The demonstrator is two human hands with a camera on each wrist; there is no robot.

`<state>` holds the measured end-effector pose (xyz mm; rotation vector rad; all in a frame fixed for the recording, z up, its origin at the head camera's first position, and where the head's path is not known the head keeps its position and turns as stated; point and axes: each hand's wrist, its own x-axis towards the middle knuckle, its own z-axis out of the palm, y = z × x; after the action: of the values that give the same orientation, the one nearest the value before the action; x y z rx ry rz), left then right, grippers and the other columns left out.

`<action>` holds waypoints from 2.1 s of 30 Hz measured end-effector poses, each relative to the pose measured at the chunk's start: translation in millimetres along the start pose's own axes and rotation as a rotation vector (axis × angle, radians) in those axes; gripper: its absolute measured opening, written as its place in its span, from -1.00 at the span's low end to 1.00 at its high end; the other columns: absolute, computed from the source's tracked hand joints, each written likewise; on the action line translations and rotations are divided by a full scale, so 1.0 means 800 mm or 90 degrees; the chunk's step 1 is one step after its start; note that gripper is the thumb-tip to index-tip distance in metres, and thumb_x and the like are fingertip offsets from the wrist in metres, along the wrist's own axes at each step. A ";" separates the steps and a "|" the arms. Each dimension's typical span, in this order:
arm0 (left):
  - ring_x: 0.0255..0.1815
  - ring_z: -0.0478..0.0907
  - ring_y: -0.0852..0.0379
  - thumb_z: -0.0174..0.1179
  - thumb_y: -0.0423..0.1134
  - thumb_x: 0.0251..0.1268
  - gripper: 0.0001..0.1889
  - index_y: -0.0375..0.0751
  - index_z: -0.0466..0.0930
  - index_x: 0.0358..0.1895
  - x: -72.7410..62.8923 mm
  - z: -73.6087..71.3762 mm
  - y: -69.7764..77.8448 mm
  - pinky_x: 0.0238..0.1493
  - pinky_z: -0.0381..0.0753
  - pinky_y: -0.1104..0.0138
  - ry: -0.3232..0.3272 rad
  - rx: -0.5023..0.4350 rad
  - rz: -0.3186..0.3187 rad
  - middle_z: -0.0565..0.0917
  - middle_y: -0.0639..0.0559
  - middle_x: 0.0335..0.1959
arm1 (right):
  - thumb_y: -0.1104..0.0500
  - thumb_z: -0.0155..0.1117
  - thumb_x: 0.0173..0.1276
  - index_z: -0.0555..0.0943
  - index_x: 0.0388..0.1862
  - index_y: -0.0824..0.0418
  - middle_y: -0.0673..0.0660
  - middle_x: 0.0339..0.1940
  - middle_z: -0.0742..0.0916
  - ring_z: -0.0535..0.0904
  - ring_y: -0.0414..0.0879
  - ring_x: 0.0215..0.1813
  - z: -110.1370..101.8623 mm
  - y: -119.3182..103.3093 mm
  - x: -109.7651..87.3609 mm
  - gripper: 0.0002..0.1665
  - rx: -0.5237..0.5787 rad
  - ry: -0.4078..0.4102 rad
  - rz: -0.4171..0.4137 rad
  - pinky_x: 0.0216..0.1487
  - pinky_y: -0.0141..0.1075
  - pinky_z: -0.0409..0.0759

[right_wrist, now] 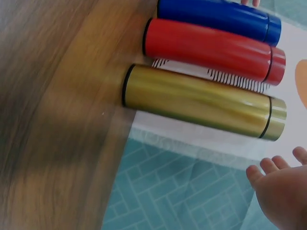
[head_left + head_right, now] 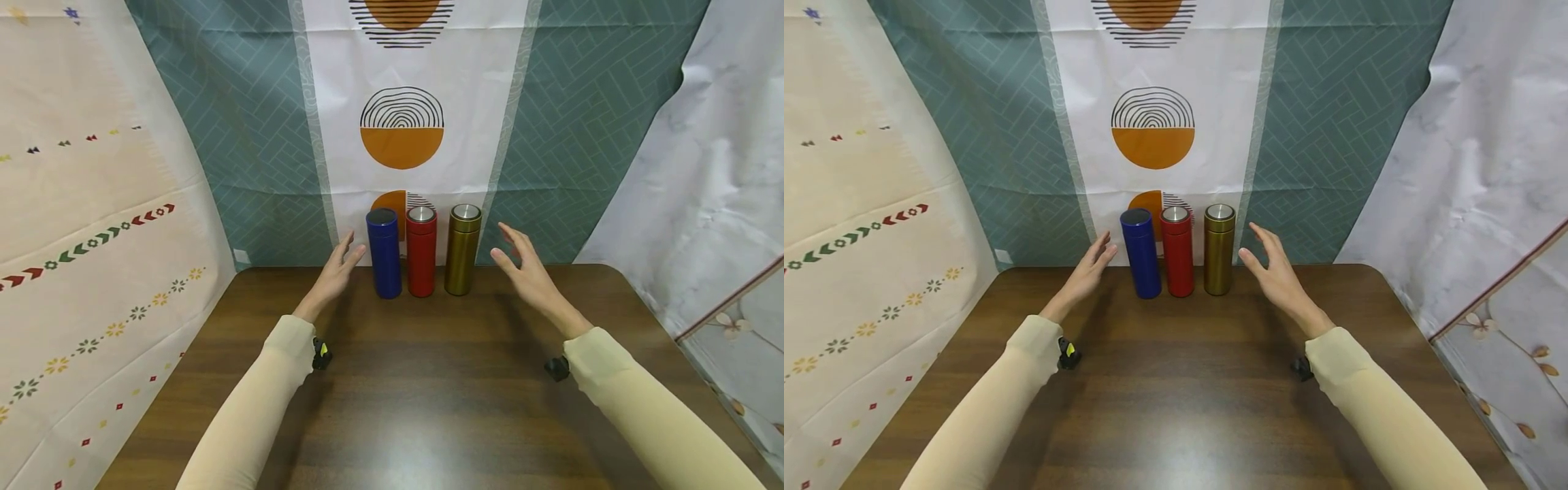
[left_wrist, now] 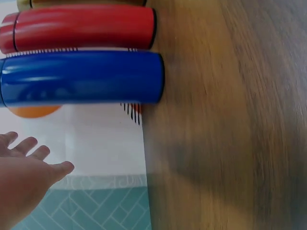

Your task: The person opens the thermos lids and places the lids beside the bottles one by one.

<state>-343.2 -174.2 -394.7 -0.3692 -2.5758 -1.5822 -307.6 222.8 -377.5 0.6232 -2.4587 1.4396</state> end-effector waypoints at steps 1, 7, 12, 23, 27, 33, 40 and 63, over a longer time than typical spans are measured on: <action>0.69 -0.05 -0.17 -0.07 0.13 0.69 -0.25 -0.12 -0.07 0.71 0.001 0.002 0.001 0.62 0.05 -0.10 0.002 -0.009 0.001 0.06 -0.16 0.69 | 0.07 0.08 0.69 0.01 0.73 0.13 0.33 0.65 0.14 0.03 0.31 0.66 0.002 -0.002 0.000 -0.21 0.004 0.001 -0.003 0.61 0.24 0.03; 0.70 -0.07 -0.19 -0.03 0.09 0.67 -0.23 -0.19 -0.07 0.70 0.006 0.013 0.004 0.63 0.05 -0.07 0.014 -0.065 0.008 0.06 -0.20 0.69 | -0.01 0.04 0.70 0.03 0.73 0.09 0.27 0.65 0.16 0.03 0.24 0.67 0.015 -0.016 -0.004 -0.23 0.023 -0.013 -0.004 0.60 0.24 0.06; 0.70 -0.06 -0.19 0.02 0.10 0.64 -0.20 -0.18 -0.07 0.70 0.011 0.019 0.004 0.62 0.03 -0.13 0.018 -0.070 0.005 0.06 -0.18 0.69 | -0.05 0.04 0.70 0.06 0.72 0.08 0.23 0.64 0.19 0.05 0.22 0.67 0.030 -0.027 -0.006 -0.23 0.044 -0.026 -0.017 0.61 0.24 0.04; 0.69 -0.05 -0.14 0.20 0.12 0.52 -0.12 -0.05 -0.06 0.71 0.024 0.027 0.001 0.62 0.02 -0.17 0.023 -0.086 -0.018 0.08 -0.09 0.69 | -0.01 0.12 0.66 0.16 0.69 0.11 0.17 0.62 0.26 0.16 0.13 0.62 0.066 -0.043 0.006 -0.26 0.060 -0.040 -0.060 0.62 0.15 0.10; 0.70 -0.05 -0.12 0.24 0.13 0.49 -0.09 -0.02 -0.05 0.71 0.029 0.031 0.001 0.62 0.03 -0.15 0.023 -0.096 -0.028 0.07 -0.08 0.70 | -0.04 0.14 0.65 0.17 0.69 0.02 0.14 0.61 0.26 0.16 0.10 0.63 0.073 -0.048 0.009 -0.26 0.059 -0.046 -0.053 0.63 0.12 0.10; 0.69 -0.03 -0.12 0.27 0.10 0.47 -0.09 -0.01 -0.03 0.71 0.033 0.036 -0.001 0.62 0.03 -0.15 0.022 -0.111 -0.031 0.07 -0.07 0.70 | 0.03 0.15 0.65 0.18 0.68 0.02 0.12 0.62 0.25 0.15 0.10 0.63 0.083 -0.052 0.014 -0.27 0.072 -0.053 -0.059 0.63 0.10 0.10; 0.69 -0.02 -0.14 0.31 0.09 0.44 -0.06 0.02 -0.04 0.71 0.039 0.046 -0.007 0.61 -0.01 -0.20 0.015 -0.120 -0.025 0.07 -0.10 0.70 | -0.01 0.15 0.64 0.18 0.68 0.09 0.11 0.62 0.25 0.15 0.10 0.64 0.094 -0.052 0.022 -0.24 0.078 -0.057 -0.061 0.63 0.12 0.11; 0.60 0.19 -0.22 0.40 -0.03 0.36 0.01 0.05 -0.08 0.72 0.054 0.070 -0.017 0.53 0.21 -0.21 0.040 -0.166 -0.013 0.24 -0.16 0.61 | 0.23 0.11 0.62 0.14 0.68 0.25 0.28 0.62 0.23 0.15 0.22 0.63 0.124 -0.067 0.044 -0.26 0.105 -0.065 -0.049 0.59 0.18 0.15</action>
<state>-386.2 -123.4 -423.0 -0.3075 -2.3399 -1.9098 -311.7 104.7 -370.8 0.8342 -2.3777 1.6288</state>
